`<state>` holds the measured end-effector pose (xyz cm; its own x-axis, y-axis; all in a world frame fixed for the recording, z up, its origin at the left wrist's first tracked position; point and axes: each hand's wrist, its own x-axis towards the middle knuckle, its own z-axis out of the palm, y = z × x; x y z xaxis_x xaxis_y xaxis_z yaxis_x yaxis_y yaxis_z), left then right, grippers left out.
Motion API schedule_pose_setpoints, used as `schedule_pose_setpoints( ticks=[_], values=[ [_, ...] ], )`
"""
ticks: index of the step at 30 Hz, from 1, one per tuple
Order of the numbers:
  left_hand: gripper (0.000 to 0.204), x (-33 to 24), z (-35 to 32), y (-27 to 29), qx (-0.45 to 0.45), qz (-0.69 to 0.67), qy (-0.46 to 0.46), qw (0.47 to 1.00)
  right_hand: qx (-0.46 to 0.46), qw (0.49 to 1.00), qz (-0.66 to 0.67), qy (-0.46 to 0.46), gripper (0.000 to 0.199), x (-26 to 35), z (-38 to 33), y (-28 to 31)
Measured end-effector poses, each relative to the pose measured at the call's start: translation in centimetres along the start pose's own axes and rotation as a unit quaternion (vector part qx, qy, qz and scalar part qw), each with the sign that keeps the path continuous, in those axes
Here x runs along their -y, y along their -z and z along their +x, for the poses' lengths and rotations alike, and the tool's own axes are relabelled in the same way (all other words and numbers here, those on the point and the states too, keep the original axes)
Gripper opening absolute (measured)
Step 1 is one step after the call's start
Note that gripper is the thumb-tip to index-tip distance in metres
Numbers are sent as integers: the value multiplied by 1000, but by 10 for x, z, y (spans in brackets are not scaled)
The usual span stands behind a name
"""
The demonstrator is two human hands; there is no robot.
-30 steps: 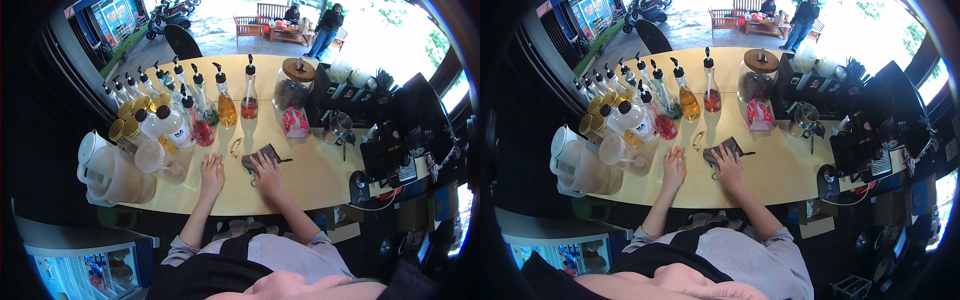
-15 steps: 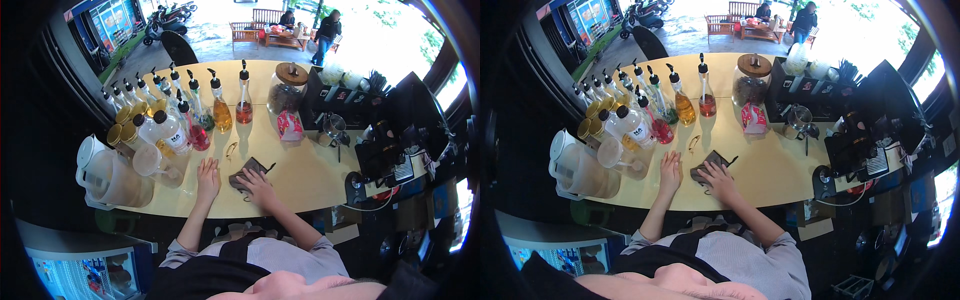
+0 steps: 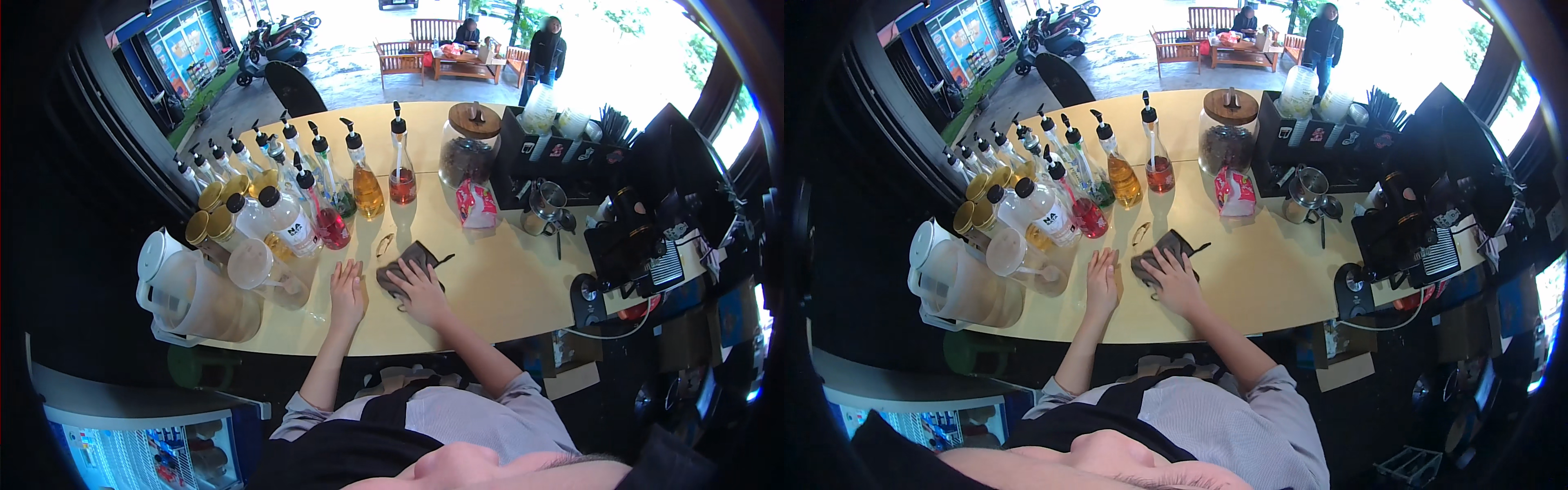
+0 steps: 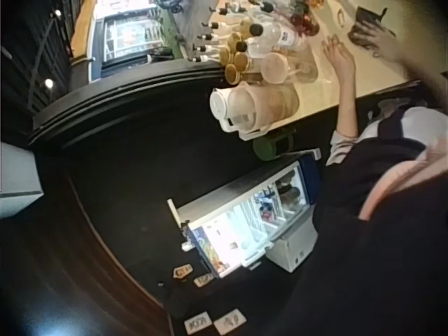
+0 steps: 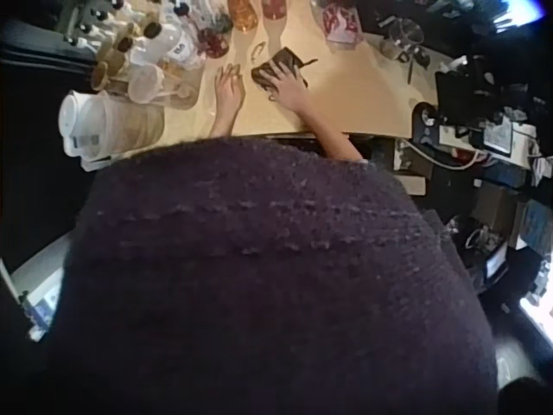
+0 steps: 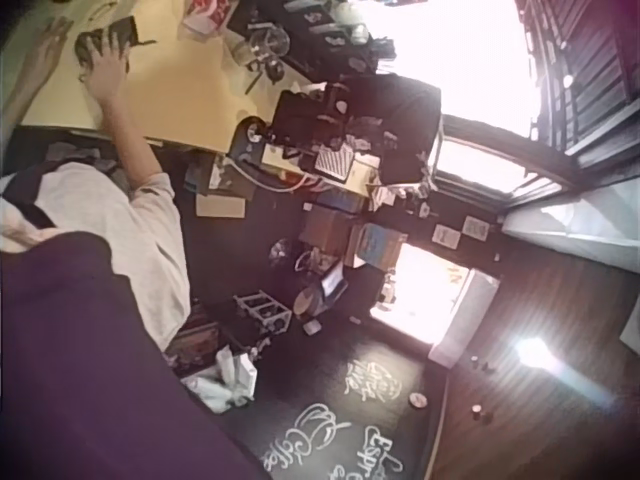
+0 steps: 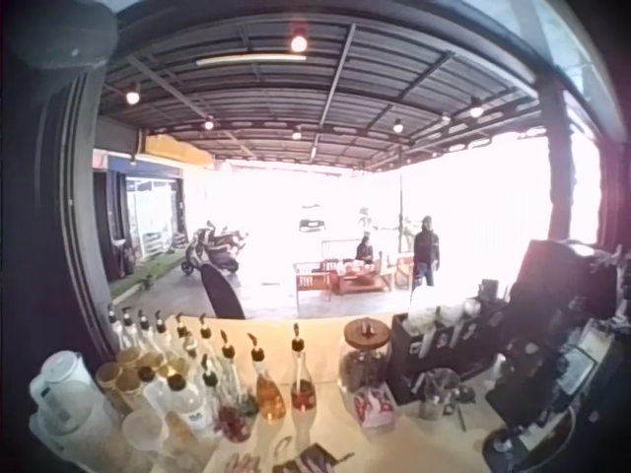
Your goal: The person wipes a wooden counter with a cloth and then touches a glass jar and several syrup bottles.
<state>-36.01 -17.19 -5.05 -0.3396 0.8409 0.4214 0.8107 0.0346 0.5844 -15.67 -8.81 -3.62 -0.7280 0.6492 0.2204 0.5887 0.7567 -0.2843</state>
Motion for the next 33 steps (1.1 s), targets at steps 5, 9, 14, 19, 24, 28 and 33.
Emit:
schedule_pose_setpoints(
  ticks=[5,9,14,19,24,28,33],
  values=[
    [43,0,2,-2,4,-13,4,1000,-9,999,29,-28,61,-37,-18,15],
    [43,-1,5,-1,14,-11,0,1000,-41,995,-1,-94,59,-41,9,12],
    [44,6,4,-3,11,0,-6,1000,-21,997,-14,-67,60,10,22,-8],
    [44,3,2,-2,21,-5,-10,1000,-17,999,37,12,61,39,-19,-4],
    [45,7,0,-2,32,-5,-5,999,-4,999,25,-32,61,8,-48,17],
    [45,3,3,-4,49,-26,3,998,-67,988,26,-139,60,-18,-24,15],
    [45,9,5,-2,52,-41,8,998,-59,990,-19,-127,58,28,14,-15]
  ],
)
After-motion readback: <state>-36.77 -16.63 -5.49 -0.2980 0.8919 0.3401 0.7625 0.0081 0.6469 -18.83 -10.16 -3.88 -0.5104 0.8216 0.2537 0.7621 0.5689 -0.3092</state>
